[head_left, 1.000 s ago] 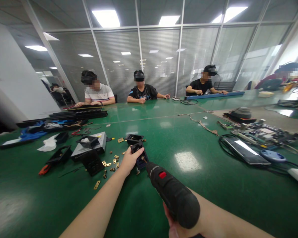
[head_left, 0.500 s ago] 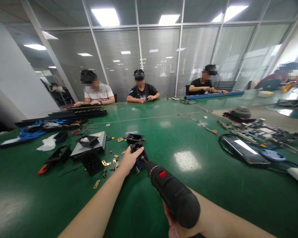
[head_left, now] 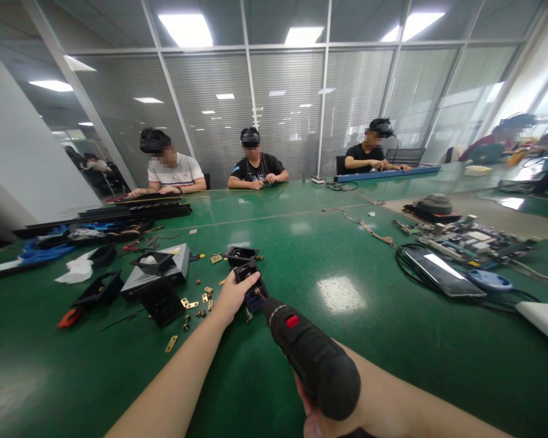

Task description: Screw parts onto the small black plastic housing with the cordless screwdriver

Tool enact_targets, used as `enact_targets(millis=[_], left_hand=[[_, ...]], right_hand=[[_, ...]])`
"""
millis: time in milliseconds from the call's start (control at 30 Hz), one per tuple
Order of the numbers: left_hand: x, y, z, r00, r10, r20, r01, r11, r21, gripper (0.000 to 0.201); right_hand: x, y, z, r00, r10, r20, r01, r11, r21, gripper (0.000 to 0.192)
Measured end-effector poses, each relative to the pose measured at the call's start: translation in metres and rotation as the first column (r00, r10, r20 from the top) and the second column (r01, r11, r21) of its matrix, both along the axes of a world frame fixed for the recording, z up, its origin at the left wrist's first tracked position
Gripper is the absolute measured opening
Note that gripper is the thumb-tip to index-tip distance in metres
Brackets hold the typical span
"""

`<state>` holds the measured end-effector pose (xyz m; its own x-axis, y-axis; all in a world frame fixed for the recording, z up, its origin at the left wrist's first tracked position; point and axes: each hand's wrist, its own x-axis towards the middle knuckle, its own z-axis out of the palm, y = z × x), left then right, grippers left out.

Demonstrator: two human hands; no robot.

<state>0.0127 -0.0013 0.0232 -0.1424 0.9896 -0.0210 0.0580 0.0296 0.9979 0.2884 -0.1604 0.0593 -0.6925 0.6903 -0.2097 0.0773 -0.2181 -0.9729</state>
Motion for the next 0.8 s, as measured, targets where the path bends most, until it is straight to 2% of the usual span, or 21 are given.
enact_targets(millis=[467, 800], left_hand=[[0.000, -0.002, 0.004, 1.000, 0.010, -0.025, -0.010, 1.000, -0.007, 0.082], [0.000, 0.002, 0.003, 1.000, 0.009, -0.020, -0.009, 1.000, 0.017, 0.085]], right_hand=[[-0.002, 0.003, -0.005, 0.998, 0.051, -0.026, -0.050, 0.998, 0.049, 0.062], [-0.002, 0.000, -0.025, 0.998, 0.036, -0.052, -0.032, 0.996, 0.085, 0.059]])
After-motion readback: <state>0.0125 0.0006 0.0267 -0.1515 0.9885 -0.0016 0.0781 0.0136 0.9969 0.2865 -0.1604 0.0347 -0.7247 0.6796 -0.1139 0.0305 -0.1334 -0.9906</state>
